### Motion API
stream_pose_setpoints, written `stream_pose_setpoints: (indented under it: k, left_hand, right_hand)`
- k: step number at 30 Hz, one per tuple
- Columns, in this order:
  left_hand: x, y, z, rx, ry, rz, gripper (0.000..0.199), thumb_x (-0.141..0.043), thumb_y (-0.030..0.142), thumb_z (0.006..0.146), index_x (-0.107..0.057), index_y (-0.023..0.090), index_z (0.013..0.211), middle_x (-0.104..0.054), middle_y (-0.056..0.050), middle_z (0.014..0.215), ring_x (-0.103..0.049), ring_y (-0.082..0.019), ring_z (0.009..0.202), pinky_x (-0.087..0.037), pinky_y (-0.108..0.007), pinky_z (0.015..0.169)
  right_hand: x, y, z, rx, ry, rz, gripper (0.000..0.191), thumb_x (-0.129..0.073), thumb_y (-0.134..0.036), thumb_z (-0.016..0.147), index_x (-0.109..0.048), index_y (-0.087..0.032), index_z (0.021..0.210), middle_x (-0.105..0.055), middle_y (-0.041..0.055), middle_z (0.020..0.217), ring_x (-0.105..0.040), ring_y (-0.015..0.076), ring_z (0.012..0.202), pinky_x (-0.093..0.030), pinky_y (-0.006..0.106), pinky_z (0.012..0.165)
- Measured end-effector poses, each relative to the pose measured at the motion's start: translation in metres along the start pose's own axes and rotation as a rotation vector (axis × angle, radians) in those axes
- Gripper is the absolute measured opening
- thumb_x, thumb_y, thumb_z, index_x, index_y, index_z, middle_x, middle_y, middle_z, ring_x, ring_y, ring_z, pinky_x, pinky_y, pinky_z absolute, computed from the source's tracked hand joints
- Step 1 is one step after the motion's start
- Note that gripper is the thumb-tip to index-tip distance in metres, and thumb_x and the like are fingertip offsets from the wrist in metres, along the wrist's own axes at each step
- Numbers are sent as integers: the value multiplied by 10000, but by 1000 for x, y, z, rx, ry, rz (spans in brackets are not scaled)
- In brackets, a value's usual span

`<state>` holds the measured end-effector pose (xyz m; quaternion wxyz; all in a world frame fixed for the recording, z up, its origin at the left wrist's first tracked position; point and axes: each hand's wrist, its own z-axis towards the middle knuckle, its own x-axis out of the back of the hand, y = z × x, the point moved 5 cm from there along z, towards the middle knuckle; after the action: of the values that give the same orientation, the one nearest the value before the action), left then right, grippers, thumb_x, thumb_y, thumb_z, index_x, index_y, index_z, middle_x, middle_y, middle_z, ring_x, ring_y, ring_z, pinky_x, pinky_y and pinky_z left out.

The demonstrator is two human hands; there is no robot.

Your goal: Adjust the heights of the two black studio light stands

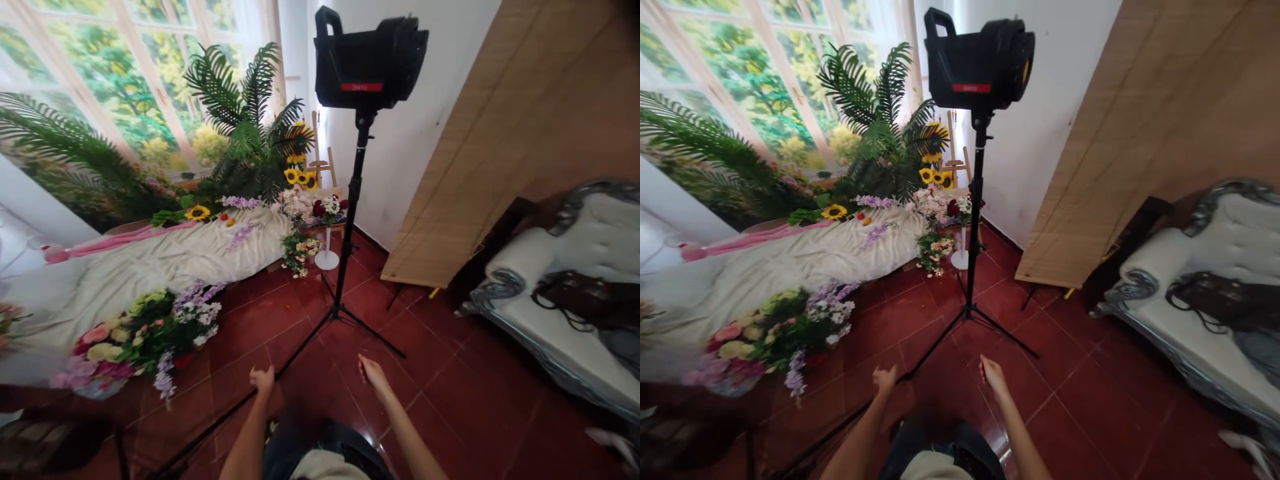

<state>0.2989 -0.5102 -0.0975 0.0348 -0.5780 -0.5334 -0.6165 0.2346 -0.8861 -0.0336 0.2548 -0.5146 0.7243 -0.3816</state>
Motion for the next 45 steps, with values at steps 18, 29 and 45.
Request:
stream_pose_setpoints:
  k: [18, 29, 45]
  left_hand:
    - [-141, 443, -16, -699, -756, -722, 387, -688, 354, 695, -504, 147, 965, -590, -92, 1011, -583, -156, 954, -435, -356, 924]
    - [-144, 562, -80, -918, -860, -764, 419, -655, 459, 713, -592, 142, 980, -653, -94, 928, -614, -156, 801, -483, -284, 759]
    - [-192, 576, -70, -657, -523, -663, 243, -618, 350, 661, -537, 150, 548, -513, -4, 481, -497, -107, 484, -375, -201, 466]
  right_hand:
    - [-19, -134, 99, -316, -326, 755, 275, -450, -284, 860, -383, -188, 611, -370, -82, 462, -361, 49, 401, -287, 150, 450]
    - [-31, -293, 201, -151, -444, 864, 338, -320, -360, 934, -527, -171, 745, -428, -42, 490, -393, 75, 413, -303, 141, 387]
    - [-8, -342, 253, -12, -519, 434, 217, -473, -245, 883, -540, -142, 704, -512, -21, 570, -422, 43, 438, -381, 122, 419]
